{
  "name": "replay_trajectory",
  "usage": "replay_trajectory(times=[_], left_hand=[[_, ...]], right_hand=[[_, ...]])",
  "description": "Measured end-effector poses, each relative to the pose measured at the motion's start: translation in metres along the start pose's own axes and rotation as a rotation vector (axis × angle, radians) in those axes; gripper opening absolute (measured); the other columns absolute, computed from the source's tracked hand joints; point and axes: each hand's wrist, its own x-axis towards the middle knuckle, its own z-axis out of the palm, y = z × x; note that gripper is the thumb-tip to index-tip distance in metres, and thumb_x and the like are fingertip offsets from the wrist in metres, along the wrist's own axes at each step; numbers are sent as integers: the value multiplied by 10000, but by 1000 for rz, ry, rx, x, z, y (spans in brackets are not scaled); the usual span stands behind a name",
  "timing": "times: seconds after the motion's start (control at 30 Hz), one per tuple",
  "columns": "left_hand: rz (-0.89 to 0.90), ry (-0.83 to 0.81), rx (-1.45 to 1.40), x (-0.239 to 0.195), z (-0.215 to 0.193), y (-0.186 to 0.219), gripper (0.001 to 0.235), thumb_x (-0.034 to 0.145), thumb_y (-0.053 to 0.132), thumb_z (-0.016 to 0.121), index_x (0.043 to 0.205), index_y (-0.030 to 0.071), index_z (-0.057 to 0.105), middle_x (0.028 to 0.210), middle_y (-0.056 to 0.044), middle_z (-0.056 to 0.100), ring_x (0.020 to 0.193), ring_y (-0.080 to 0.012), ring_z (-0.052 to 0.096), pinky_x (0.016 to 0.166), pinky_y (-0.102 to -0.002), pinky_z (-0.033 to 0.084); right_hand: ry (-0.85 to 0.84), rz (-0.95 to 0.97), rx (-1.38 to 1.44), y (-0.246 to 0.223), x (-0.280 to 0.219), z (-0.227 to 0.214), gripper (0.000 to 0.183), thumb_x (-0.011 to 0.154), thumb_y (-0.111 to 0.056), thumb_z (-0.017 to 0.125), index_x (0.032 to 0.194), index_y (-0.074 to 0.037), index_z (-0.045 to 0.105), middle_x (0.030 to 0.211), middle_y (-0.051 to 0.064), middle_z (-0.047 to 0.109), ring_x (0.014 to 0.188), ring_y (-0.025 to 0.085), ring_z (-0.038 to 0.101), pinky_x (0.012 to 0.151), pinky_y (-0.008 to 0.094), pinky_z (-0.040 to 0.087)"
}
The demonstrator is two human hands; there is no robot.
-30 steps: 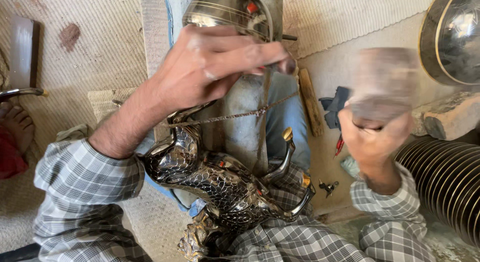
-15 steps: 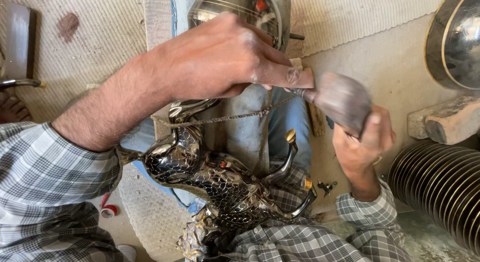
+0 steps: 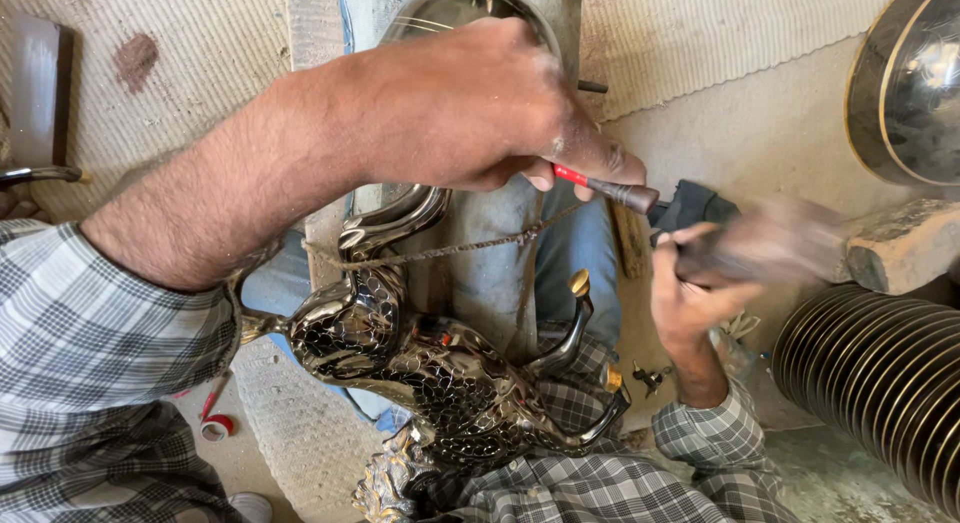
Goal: The person uses a hammer and a metal punch to repeatedly strike a decorative metal object shaped like a mythical creature. The object is held against a cylindrical support while the person taps along its surface to create texture or shape.
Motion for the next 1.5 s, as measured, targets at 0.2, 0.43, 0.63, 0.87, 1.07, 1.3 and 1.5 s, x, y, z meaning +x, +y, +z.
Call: replay_trajectory(times=[0.2, 0.43, 0.63, 0.87, 1.07, 1.3, 1.5], left_hand=[[17, -30, 67, 6, 2, 0, 616, 835, 122, 764, 1404, 333, 660, 871, -51, 790, 679, -252, 734, 574, -424, 555], [23, 161, 39, -7, 6, 6, 612, 800, 55, 755, 1381, 237, 700, 1006, -26, 807, 719, -201, 745, 543, -374, 551], [-92, 223, 40, -17, 17, 6, 683, 769, -99, 716, 1385, 196, 696, 1142, -50, 786, 784, -182, 770, 580, -339, 584], [-294, 751, -123, -44, 44, 29, 391, 1037, -41, 713, 1369, 47, 527, 1282, -111, 710, 1055, -176, 760, 850, -312, 685], [-217, 955, -105, -53, 85, 10, 373, 1057, -32, 765, 1349, 31, 540, 1197, -133, 728, 1040, -205, 787, 819, -302, 686], [-214, 993, -80, -56, 89, 17, 472, 989, -78, 814, 1297, 53, 482, 1130, -156, 706, 934, -214, 771, 766, -323, 664], [-171, 974, -27, -60, 92, 12, 380, 988, 50, 737, 1264, 3, 480, 1073, -216, 698, 900, -263, 733, 718, -344, 633]], right_hand=[[25, -149, 1, -4, 25, 1, 968, 903, 233, 617, 1622, -155, 97, 1110, 182, 566, 893, 281, 613, 794, 416, 609], [-154, -448, -509, -11, 48, -7, 912, 733, 115, 597, 1518, -35, 156, 1017, 247, 592, 840, 327, 653, 713, 427, 544], [-115, 43, -40, -19, 59, -18, 795, 1040, 101, 683, 1661, -128, 243, 1050, 191, 629, 840, 310, 641, 757, 411, 564], [-315, -214, -388, -19, 97, -34, 971, 941, 47, 761, 1690, -175, 186, 968, 179, 607, 758, 335, 643, 631, 432, 507], [-401, -416, -417, -19, 147, -44, 990, 1029, 35, 772, 1726, -317, 163, 942, 91, 516, 682, 231, 557, 577, 384, 425], [-468, -501, -240, -37, 200, -45, 940, 1055, 47, 733, 1728, -318, 189, 883, 44, 459, 658, 145, 450, 530, 289, 414], [-728, -613, -383, -92, 243, -60, 924, 976, 76, 719, 1678, -335, 281, 951, 116, 538, 720, 216, 505, 562, 338, 421]])
